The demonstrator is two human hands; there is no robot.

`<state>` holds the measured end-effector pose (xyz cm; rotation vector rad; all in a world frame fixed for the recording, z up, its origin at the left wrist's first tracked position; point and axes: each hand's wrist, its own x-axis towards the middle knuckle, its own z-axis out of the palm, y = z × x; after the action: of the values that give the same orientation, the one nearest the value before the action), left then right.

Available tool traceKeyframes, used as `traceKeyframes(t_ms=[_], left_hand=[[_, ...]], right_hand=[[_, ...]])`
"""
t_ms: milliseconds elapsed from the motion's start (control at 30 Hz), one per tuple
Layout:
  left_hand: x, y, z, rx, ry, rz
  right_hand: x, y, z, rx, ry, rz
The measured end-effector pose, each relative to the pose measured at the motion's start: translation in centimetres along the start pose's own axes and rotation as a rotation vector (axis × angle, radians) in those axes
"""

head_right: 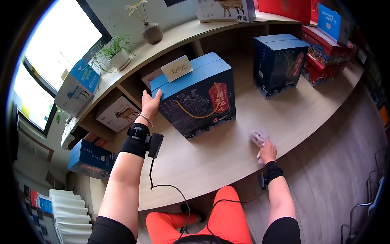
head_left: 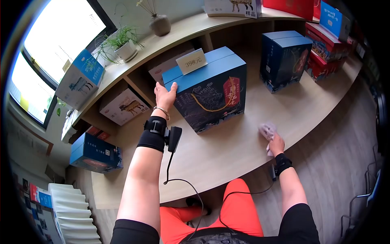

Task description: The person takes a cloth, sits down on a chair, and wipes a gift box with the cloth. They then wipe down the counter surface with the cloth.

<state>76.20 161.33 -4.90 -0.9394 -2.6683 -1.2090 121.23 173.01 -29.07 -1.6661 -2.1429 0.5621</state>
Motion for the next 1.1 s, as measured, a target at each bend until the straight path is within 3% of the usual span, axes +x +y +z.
traceKeyframes(t_ms=[67,100,133,167,200,233,267,300,467,567,1000,1100], left_hand=[[1.2,-2.0,1.6,-0.366,-0.124,-0.109],[0.6,-1.1,0.5,-0.559,-0.340,-0.097],[-0.5,0.1,-0.1,-0.702,-0.362,-0.146],[-1.3,1.0,-0.3,-0.844,-0.379,-0.196],[-1.4,1.0,0.1,-0.922,-0.376,-0.213],[-1.4,0.8,0.2,-1.002,-0.369,-0.230],[-1.3,0.6,0.3,-1.082,-0.359,-0.245],[-1.0,0.3,0.3,-1.061,-0.364,-0.230],[-2.2,-0.1,-1.0,-1.054,-0.279,-0.240],[-5.7,-2.7,-4.7,-1.042,-0.286,-0.230],[-26.4,-6.0,-18.1,-1.086,-0.130,-0.177],[-27.7,-7.0,-18.9,-1.044,-0.108,-0.119]], right_hand=[[4.8,-0.3,-0.9,0.343,0.199,0.138],[7.4,-1.5,-1.7,0.374,0.274,0.182],[9.8,-3.6,-3.2,0.479,0.231,0.191],[11.2,-6.7,-5.2,0.618,0.192,0.107],[16.5,-10.1,-4.2,0.792,0.212,-0.196],[17.8,-13.0,-4.5,0.660,0.316,-0.360],[17.8,-16.3,-5.4,0.802,0.191,-0.361],[18.5,-18.6,-5.7,0.934,-0.121,-0.298],[16.6,-20.7,-6.9,0.968,-0.165,-0.420],[10.6,-20.7,-7.6,1.027,-0.299,-0.355],[-9.7,-18.9,-10.1,1.040,-0.374,-0.456],[-11.2,-18.7,-11.7,0.978,-0.149,-0.387]])
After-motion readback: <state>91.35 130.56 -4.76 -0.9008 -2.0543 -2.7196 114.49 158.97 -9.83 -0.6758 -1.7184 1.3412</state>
